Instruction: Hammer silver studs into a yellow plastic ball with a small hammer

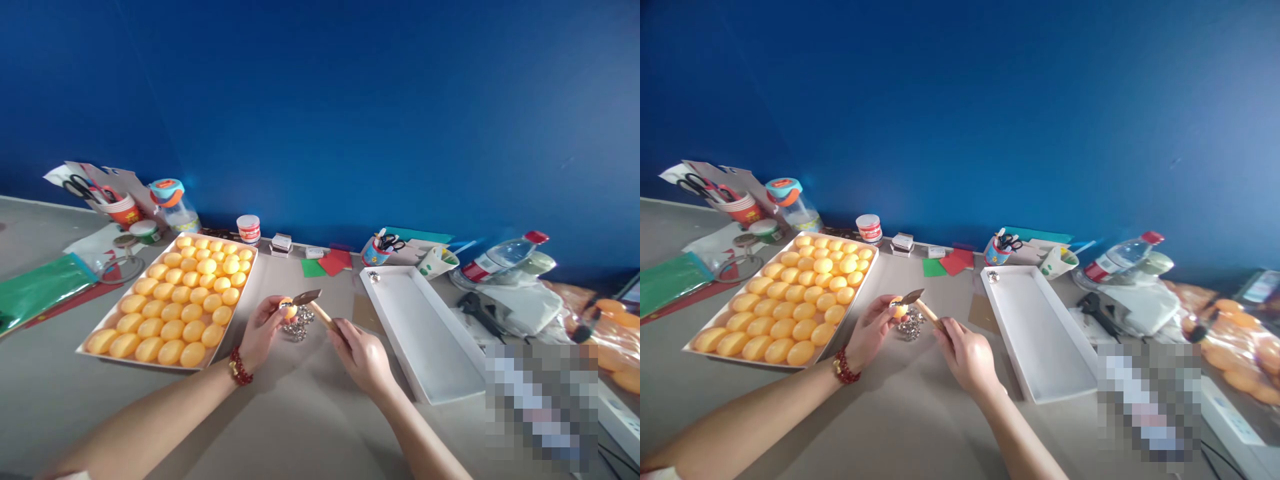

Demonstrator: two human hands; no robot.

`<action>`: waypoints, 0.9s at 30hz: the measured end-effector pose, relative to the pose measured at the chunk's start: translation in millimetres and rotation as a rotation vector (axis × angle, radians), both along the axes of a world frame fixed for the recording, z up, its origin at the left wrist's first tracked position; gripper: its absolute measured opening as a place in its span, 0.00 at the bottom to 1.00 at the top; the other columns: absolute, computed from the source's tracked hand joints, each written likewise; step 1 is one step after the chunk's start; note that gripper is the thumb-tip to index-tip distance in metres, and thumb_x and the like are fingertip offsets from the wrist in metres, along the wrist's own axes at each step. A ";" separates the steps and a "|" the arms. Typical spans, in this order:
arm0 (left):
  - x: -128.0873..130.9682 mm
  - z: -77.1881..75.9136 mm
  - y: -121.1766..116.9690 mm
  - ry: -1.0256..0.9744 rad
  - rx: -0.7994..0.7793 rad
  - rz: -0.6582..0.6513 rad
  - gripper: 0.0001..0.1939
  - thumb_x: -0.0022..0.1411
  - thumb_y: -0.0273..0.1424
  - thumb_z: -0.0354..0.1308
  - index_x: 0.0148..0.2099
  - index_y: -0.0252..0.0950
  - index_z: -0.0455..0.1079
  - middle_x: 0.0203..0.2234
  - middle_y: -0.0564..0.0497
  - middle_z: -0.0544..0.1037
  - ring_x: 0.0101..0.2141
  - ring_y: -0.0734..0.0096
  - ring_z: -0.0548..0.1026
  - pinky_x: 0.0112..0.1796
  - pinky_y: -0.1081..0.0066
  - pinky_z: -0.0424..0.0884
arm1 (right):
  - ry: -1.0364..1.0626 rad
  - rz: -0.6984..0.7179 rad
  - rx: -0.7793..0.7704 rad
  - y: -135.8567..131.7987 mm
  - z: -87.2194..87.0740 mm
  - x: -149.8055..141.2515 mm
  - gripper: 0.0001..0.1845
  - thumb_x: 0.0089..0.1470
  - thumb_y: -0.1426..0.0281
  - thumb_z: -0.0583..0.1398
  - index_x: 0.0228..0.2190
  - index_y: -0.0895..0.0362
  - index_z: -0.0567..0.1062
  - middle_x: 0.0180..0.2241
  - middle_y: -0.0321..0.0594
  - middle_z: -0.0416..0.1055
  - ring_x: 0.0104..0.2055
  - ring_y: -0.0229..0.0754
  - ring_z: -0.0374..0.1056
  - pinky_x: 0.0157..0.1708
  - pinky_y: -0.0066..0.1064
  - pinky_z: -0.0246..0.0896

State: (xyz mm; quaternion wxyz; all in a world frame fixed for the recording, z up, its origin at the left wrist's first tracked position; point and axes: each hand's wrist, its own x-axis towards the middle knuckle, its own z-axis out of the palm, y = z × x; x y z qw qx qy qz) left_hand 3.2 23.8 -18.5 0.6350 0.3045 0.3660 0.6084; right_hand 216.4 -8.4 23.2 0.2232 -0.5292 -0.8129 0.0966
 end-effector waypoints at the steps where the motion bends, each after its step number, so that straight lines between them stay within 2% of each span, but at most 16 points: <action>1: 0.2 0.1 0.0 -0.002 0.001 0.000 0.11 0.53 0.33 0.67 0.40 0.37 0.74 0.30 0.53 0.78 0.28 0.74 0.75 0.40 0.65 0.74 | 0.011 -0.005 0.007 0.0 0.2 0.2 0.14 0.66 0.63 0.47 0.39 0.55 0.69 0.27 0.38 0.73 0.23 0.39 0.68 0.23 0.27 0.50; 9: -0.2 -1.8 0.1 0.008 0.006 -0.003 0.12 0.55 0.34 0.66 0.41 0.37 0.73 0.32 0.52 0.79 0.30 0.72 0.77 0.40 0.65 0.75 | 0.005 0.005 0.013 1.1 0.7 0.0 0.13 0.66 0.64 0.48 0.38 0.55 0.70 0.27 0.38 0.74 0.22 0.38 0.68 0.22 0.26 0.50; 23: -0.6 -0.8 0.1 -0.007 0.009 -0.007 0.11 0.54 0.33 0.66 0.41 0.38 0.74 0.31 0.53 0.78 0.28 0.76 0.74 0.41 0.64 0.75 | 0.026 0.004 0.011 -0.4 2.4 -0.2 0.14 0.66 0.64 0.47 0.39 0.56 0.69 0.27 0.39 0.73 0.23 0.39 0.67 0.23 0.26 0.50; 27: -0.7 0.4 0.1 0.016 0.011 0.025 0.13 0.53 0.34 0.67 0.41 0.37 0.74 0.33 0.52 0.79 0.31 0.72 0.76 0.40 0.64 0.75 | 0.003 0.013 -0.005 -0.3 2.4 -1.1 0.14 0.66 0.64 0.47 0.38 0.56 0.70 0.27 0.38 0.73 0.22 0.38 0.67 0.22 0.27 0.49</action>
